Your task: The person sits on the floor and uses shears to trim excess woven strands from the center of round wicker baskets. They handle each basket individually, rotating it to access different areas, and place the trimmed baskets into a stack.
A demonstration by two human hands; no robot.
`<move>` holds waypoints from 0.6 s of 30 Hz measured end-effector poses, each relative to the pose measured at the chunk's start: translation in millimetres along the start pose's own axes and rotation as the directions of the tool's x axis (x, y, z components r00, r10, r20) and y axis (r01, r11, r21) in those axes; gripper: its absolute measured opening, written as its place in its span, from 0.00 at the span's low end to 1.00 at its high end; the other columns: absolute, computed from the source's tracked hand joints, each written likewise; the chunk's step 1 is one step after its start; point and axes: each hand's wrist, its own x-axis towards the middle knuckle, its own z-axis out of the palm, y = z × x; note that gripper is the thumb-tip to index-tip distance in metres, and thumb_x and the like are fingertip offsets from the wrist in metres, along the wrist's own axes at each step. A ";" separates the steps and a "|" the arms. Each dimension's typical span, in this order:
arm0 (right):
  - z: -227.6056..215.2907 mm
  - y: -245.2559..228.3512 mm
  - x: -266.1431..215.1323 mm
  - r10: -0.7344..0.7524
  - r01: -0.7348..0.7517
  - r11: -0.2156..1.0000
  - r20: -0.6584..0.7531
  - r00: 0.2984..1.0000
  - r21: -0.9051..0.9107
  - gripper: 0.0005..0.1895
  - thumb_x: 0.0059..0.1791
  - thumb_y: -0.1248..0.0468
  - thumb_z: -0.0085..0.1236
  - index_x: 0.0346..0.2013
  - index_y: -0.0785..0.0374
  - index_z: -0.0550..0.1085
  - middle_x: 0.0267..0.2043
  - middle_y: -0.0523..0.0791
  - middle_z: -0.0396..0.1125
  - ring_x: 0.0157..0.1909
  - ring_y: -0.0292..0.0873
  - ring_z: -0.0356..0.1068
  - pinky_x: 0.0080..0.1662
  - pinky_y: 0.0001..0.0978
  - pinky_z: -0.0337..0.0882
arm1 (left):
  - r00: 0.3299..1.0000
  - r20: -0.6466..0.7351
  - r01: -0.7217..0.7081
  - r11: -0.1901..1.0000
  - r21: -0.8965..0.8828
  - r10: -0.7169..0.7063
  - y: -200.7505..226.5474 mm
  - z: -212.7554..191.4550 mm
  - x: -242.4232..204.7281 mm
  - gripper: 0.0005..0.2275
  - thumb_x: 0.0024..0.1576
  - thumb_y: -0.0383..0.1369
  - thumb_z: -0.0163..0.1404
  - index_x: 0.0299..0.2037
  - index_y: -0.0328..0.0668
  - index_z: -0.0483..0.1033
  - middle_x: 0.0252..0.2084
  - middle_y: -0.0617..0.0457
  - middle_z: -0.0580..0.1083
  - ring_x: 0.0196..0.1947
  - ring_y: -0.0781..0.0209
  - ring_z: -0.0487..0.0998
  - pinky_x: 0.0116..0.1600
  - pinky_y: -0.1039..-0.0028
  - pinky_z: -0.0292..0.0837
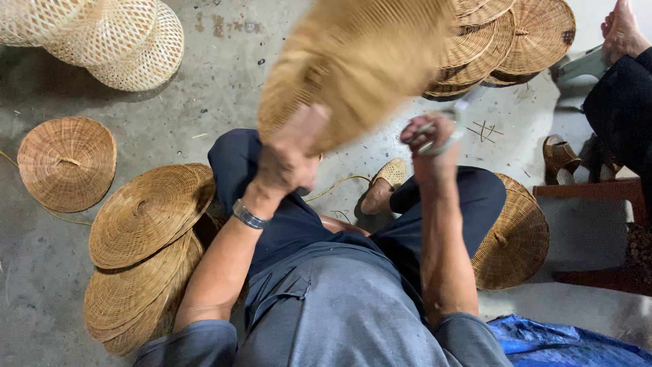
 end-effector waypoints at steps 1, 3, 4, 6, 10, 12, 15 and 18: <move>1.5 7.7 -12.4 -0.018 0.052 0.973 0.153 0.988 -0.225 0.11 0.49 0.62 0.58 0.33 0.70 0.73 0.32 0.51 0.71 0.29 0.41 0.68 0.34 0.31 0.70 | 0.999 -0.010 0.042 0.995 -0.085 -0.043 -0.2 4.6 -1.3 0.26 0.47 0.22 0.54 0.60 0.31 0.73 0.56 0.35 0.76 0.53 0.35 0.79 0.56 0.62 0.77; 2.7 12.7 -19.5 -0.025 0.136 0.913 0.281 0.959 -0.384 0.08 0.49 0.65 0.60 0.35 0.69 0.73 0.33 0.50 0.70 0.30 0.40 0.67 0.34 0.30 0.68 | 0.991 -0.019 0.121 0.959 -0.258 -0.130 -4.4 13.0 -4.1 0.19 0.53 0.20 0.52 0.56 0.35 0.77 0.52 0.38 0.79 0.48 0.44 0.84 0.52 0.67 0.80; 1.8 13.4 -21.5 -0.046 0.135 0.931 0.256 0.965 -0.339 0.09 0.47 0.66 0.61 0.35 0.67 0.70 0.32 0.50 0.70 0.29 0.40 0.67 0.33 0.31 0.69 | 0.951 -0.027 0.278 0.888 -0.367 -0.309 -8.1 14.0 -7.3 0.15 0.56 0.21 0.53 0.54 0.34 0.77 0.49 0.41 0.80 0.45 0.49 0.83 0.49 0.69 0.80; 1.5 10.3 -16.5 -0.137 0.174 0.939 0.142 0.980 -0.296 0.12 0.47 0.65 0.63 0.36 0.65 0.67 0.32 0.49 0.68 0.28 0.40 0.68 0.32 0.31 0.70 | 0.781 0.010 0.521 0.642 -0.562 -0.624 -17.1 13.9 -10.2 0.07 0.63 0.24 0.54 0.49 0.31 0.78 0.42 0.47 0.82 0.38 0.58 0.82 0.44 0.72 0.79; 14.8 35.1 -7.7 -0.355 0.276 0.849 -0.100 0.929 -0.451 0.13 0.51 0.61 0.60 0.42 0.61 0.66 0.34 0.42 0.66 0.32 0.36 0.69 0.34 0.28 0.73 | 0.690 -0.029 0.611 0.604 -0.512 -0.723 -11.3 35.6 -17.3 0.05 0.65 0.27 0.54 0.42 0.31 0.79 0.32 0.51 0.80 0.30 0.69 0.79 0.37 0.77 0.75; 24.0 58.4 -7.6 -0.388 0.340 0.597 0.110 0.915 -0.726 0.14 0.51 0.61 0.62 0.43 0.63 0.66 0.32 0.42 0.64 0.32 0.37 0.65 0.34 0.29 0.69 | 0.705 0.089 0.632 0.567 -0.529 -0.703 -0.8 46.9 -21.6 0.06 0.66 0.28 0.53 0.40 0.32 0.79 0.28 0.52 0.79 0.26 0.69 0.77 0.32 0.77 0.73; 24.3 77.5 -10.6 -0.256 0.403 0.405 0.322 0.912 -0.821 0.13 0.49 0.63 0.65 0.40 0.63 0.69 0.31 0.42 0.64 0.32 0.37 0.64 0.33 0.30 0.68 | 0.673 0.115 0.546 0.386 -0.744 -0.730 4.8 49.4 -24.4 0.06 0.63 0.25 0.55 0.47 0.30 0.80 0.38 0.54 0.78 0.34 0.71 0.74 0.40 0.79 0.73; 4.8 75.1 -13.7 -0.288 0.329 0.502 0.205 0.936 -0.800 0.14 0.49 0.62 0.68 0.38 0.62 0.70 0.32 0.41 0.66 0.32 0.35 0.65 0.33 0.28 0.67 | 0.638 0.161 0.397 0.142 -0.907 -0.753 -14.1 29.6 -28.5 0.08 0.61 0.23 0.55 0.49 0.30 0.79 0.44 0.52 0.80 0.39 0.66 0.79 0.47 0.75 0.78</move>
